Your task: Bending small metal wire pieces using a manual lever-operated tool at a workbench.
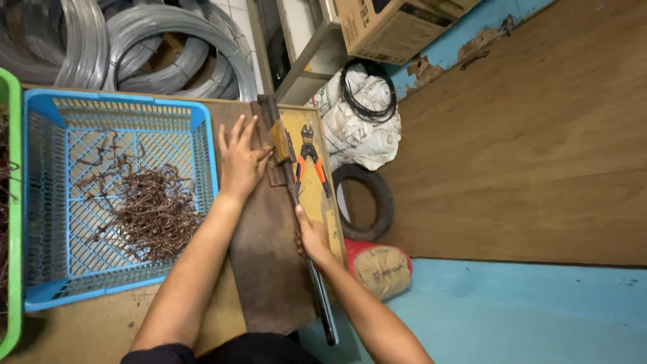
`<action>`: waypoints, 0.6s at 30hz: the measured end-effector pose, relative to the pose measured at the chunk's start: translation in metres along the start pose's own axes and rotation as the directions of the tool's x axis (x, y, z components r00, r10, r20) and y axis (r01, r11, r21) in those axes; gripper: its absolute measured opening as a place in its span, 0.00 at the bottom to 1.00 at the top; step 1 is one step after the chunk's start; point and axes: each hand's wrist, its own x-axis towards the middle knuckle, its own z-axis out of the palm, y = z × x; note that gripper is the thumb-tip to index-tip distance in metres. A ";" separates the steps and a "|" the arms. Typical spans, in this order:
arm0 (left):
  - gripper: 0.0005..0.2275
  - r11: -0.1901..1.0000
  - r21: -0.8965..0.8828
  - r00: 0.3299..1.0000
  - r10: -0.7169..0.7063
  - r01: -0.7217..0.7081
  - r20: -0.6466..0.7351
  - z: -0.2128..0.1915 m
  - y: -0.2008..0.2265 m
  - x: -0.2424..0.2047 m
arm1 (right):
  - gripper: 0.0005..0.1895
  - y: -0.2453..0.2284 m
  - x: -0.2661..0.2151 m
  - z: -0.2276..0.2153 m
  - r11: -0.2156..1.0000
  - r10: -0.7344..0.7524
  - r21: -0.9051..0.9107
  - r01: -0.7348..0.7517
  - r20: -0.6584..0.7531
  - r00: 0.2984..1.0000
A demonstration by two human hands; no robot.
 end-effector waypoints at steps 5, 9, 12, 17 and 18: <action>0.04 0.996 -0.090 1.000 0.021 -0.022 -0.014 0.022 -0.019 -0.011 | 0.25 0.025 0.020 -0.017 0.867 -0.403 -0.348 0.357 -0.065 0.913; 0.04 0.991 -0.117 0.996 -0.055 0.063 0.069 0.024 -0.023 -0.007 | 0.20 -0.011 -0.005 -0.032 0.812 -0.543 -0.260 0.522 -0.011 0.840; 0.04 0.972 -0.155 0.974 -0.148 0.175 0.171 0.022 -0.024 -0.009 | 0.20 -0.024 -0.007 -0.044 0.833 -0.523 -0.204 0.515 0.017 0.852; 0.07 0.968 -0.060 0.922 -0.211 0.243 0.325 0.017 -0.021 -0.013 | 0.18 -0.069 -0.029 -0.068 0.866 -0.476 -0.133 0.483 0.083 0.876; 0.07 0.966 -0.024 0.909 -0.233 0.257 0.346 0.015 -0.019 -0.010 | 0.17 -0.081 -0.032 -0.073 0.874 -0.456 -0.135 0.466 0.103 0.884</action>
